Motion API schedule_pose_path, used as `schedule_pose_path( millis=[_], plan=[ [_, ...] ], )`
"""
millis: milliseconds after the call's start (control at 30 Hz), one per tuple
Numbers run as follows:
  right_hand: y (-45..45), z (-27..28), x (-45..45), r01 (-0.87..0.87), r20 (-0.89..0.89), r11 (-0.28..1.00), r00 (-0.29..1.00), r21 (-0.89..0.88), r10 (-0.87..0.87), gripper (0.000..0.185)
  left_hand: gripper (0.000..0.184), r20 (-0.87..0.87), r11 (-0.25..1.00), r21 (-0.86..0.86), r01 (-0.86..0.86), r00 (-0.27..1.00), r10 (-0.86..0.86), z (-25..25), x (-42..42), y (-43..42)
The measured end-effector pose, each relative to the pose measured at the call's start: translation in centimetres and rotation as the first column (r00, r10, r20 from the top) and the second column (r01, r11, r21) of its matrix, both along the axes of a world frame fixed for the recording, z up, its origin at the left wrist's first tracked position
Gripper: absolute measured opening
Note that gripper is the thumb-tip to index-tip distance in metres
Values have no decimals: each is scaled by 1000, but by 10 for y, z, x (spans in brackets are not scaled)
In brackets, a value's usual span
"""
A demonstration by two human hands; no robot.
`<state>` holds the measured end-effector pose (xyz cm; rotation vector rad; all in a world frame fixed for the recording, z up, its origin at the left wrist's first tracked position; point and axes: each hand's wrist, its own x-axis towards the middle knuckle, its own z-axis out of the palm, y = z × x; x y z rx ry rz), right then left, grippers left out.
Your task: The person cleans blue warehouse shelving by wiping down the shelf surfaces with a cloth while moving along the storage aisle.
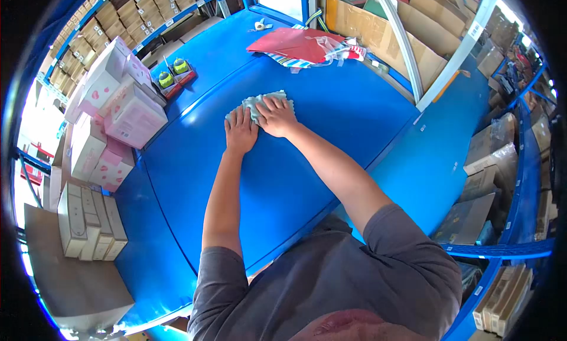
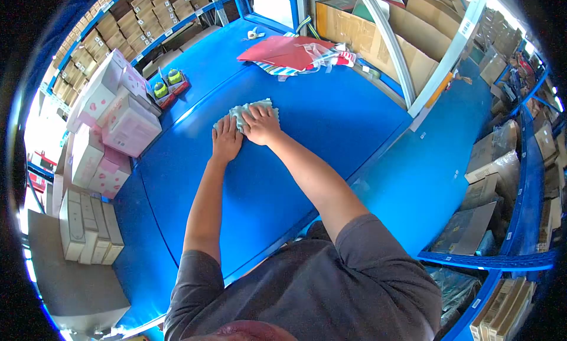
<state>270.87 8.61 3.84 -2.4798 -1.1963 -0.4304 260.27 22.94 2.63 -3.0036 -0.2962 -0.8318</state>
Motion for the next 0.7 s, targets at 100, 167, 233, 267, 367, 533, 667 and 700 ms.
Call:
schedule_pose_path(
  millis=[100,167,233,267,367,533,667,700],
  plan=[
    [-12,8,-8,-12,-20,1000,1000,-26,12,57,59,9,1000,0,-6,1000,6,2,-11,-8],
    [-20,12,-13,-19,-65,996,998,-87,13,58,59,16,1000,0,-7,1000,7,2,-22,-16],
    [-26,12,-20,-36,-89,992,996,-123,25,58,59,18,1000,-7,-20,1000,20,3,-34,-23],
    [-29,9,-24,-32,-69,995,997,-94,26,58,60,5,1000,-21,-19,1000,19,4,-39,-26],
    [-37,1,-33,-17,-5,1000,1000,-1,17,58,61,-25,998,-62,-11,1000,9,9,-51,-34],
    [-58,5,-49,-43,-32,999,999,-29,42,58,61,-142,995,-77,-59,989,47,14,-72,-51],
    [-71,8,-61,-87,-29,996,996,-31,86,57,62,-169,990,-109,-92,983,73,20,-87,-65],
    [-74,11,-60,-103,-33,994,994,-32,102,57,63,-183,987,-120,-105,980,82,22,-88,-68]
  ],
)
